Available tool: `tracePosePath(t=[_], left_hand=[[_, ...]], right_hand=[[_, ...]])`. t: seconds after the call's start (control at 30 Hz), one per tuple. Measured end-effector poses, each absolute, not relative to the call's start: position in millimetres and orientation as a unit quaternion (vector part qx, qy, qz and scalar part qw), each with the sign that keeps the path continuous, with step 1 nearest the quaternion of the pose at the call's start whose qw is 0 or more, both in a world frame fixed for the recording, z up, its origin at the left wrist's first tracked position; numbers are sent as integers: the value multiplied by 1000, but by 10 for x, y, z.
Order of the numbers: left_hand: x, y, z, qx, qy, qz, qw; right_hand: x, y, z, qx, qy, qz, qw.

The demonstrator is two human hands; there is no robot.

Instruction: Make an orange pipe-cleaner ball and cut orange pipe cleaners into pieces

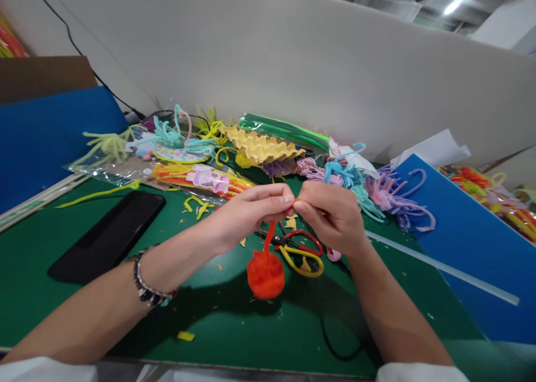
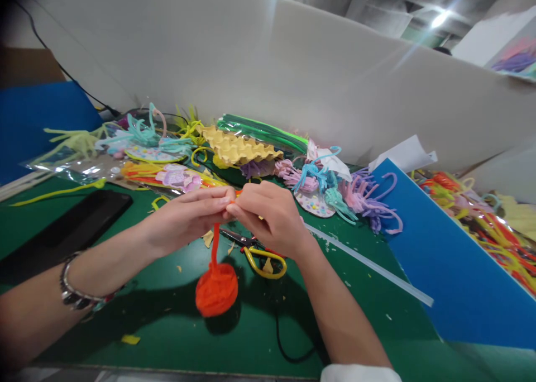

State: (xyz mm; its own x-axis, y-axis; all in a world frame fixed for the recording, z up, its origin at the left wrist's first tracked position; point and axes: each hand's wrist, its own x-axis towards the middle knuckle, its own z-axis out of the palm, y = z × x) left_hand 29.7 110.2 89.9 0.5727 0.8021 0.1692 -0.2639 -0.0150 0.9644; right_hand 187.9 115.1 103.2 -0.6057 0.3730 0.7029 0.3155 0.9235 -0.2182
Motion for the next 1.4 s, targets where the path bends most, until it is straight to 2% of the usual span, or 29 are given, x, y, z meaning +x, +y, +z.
tracePosePath(t=[0.13,0.23,0.33,0.53,0.63,0.8,0.93,1.1,1.23,1.4], left_hand=[[348,1032,907,542,246,409,691],[356,1006,918,581,253,422,648],[323,1017,947,633,241,396,620],[233,1052,1041,652,211,288,669],[232,1075,1028,636,225,302,674],[218,1158,935,620,248,344,660],[180,1203,907,644,269,336,632],[142,1232,920,684,306,337,570],[124,1249,947,725,297,329,527],[113,1244,988,749,284,334,497]], right_hand=[[1907,1165,1056,-185,-906,-28,380],[1916,1164,1069,-181,-903,-16,389],[1917,1153,1068,-198,-898,17,393],[1905,1147,1043,-217,-897,70,379],[1903,1162,1042,-229,-889,108,381],[1931,1211,1021,-362,-820,236,374],[1948,1220,1009,-374,-790,293,387],[1933,1148,1046,-313,-786,278,455],[1918,1120,1058,-304,-811,242,437],[1903,1113,1062,-297,-851,134,411]])
